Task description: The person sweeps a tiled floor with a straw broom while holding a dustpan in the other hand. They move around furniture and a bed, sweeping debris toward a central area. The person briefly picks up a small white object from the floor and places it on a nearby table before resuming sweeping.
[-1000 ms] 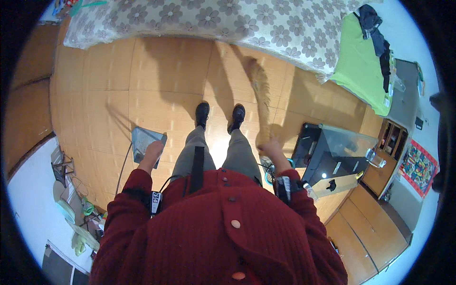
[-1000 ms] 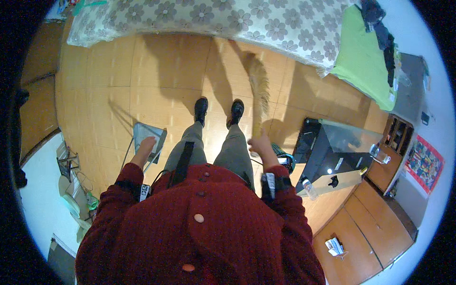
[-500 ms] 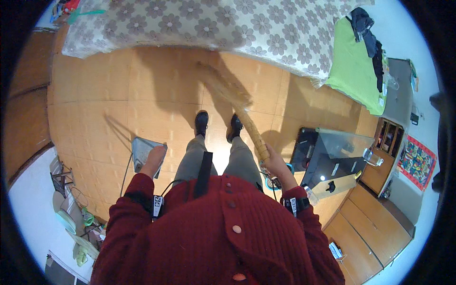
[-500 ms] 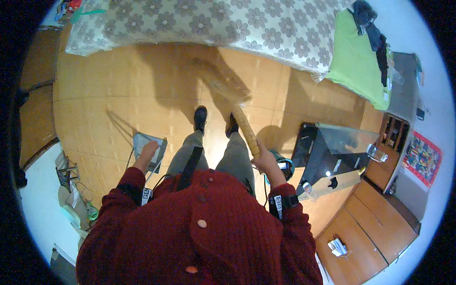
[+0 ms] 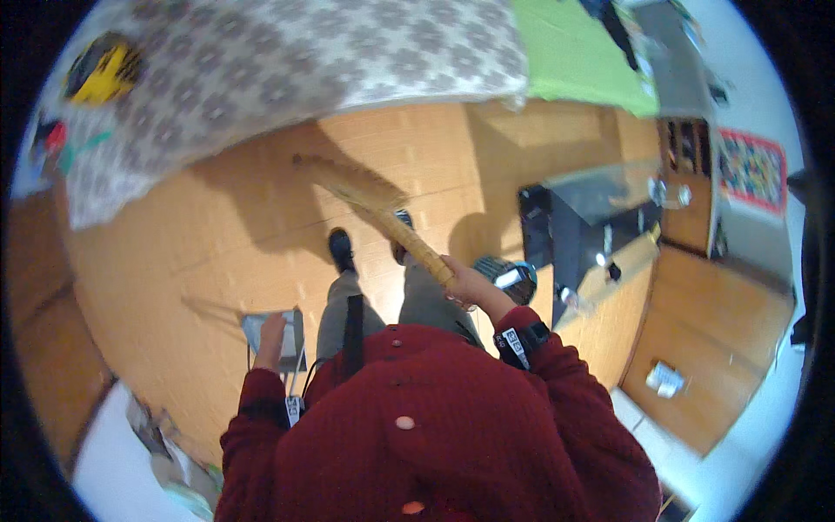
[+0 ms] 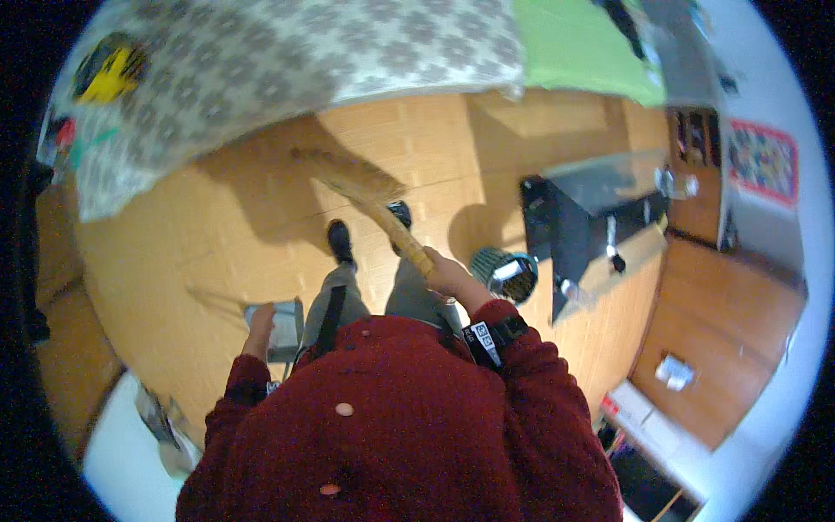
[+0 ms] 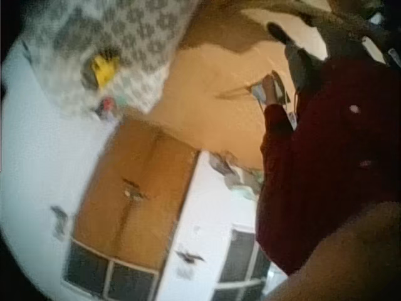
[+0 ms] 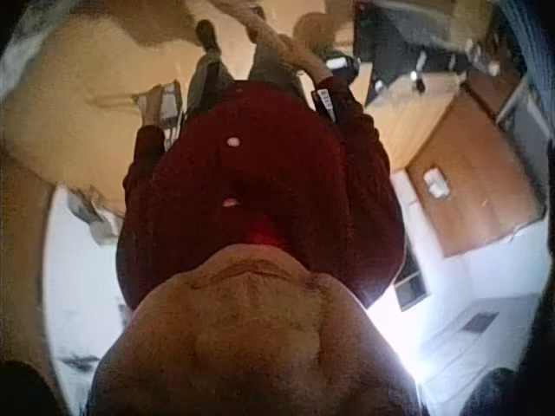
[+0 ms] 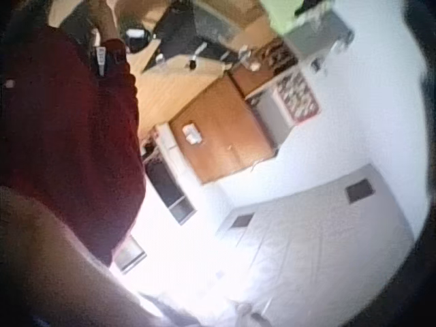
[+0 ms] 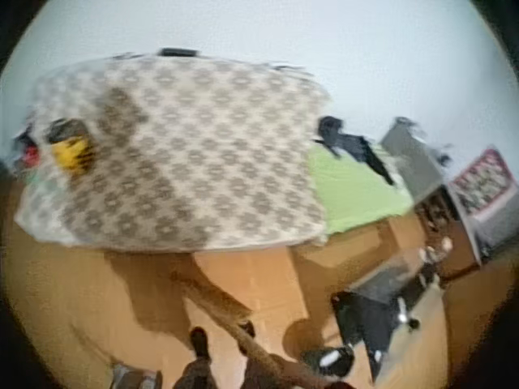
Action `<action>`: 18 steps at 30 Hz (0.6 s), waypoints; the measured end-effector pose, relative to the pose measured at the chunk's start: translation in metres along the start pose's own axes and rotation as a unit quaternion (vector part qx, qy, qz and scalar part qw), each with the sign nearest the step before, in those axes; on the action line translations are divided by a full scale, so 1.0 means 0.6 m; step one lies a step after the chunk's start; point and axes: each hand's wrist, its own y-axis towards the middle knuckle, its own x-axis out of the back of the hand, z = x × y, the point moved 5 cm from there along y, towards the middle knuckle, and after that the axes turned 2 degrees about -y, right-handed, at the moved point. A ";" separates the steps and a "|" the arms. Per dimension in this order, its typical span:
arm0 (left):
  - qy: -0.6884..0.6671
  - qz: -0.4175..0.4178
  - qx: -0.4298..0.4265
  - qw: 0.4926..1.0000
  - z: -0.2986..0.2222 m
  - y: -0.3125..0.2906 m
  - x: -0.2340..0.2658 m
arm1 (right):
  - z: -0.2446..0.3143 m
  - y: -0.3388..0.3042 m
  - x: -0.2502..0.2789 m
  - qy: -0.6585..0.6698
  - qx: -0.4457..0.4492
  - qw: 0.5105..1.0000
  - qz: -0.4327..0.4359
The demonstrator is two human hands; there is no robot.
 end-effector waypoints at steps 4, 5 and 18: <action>0.016 0.014 0.070 0.997 0.015 0.022 -0.003 | -0.043 -0.052 0.032 0.119 -0.082 0.989 -0.031; 0.047 0.028 0.100 0.993 0.019 0.032 -0.003 | -0.052 -0.059 0.042 0.143 -0.059 0.987 -0.052; 0.179 0.022 -0.135 0.974 -0.049 0.144 -0.018 | -0.215 -0.032 0.197 0.668 -0.017 0.729 -0.152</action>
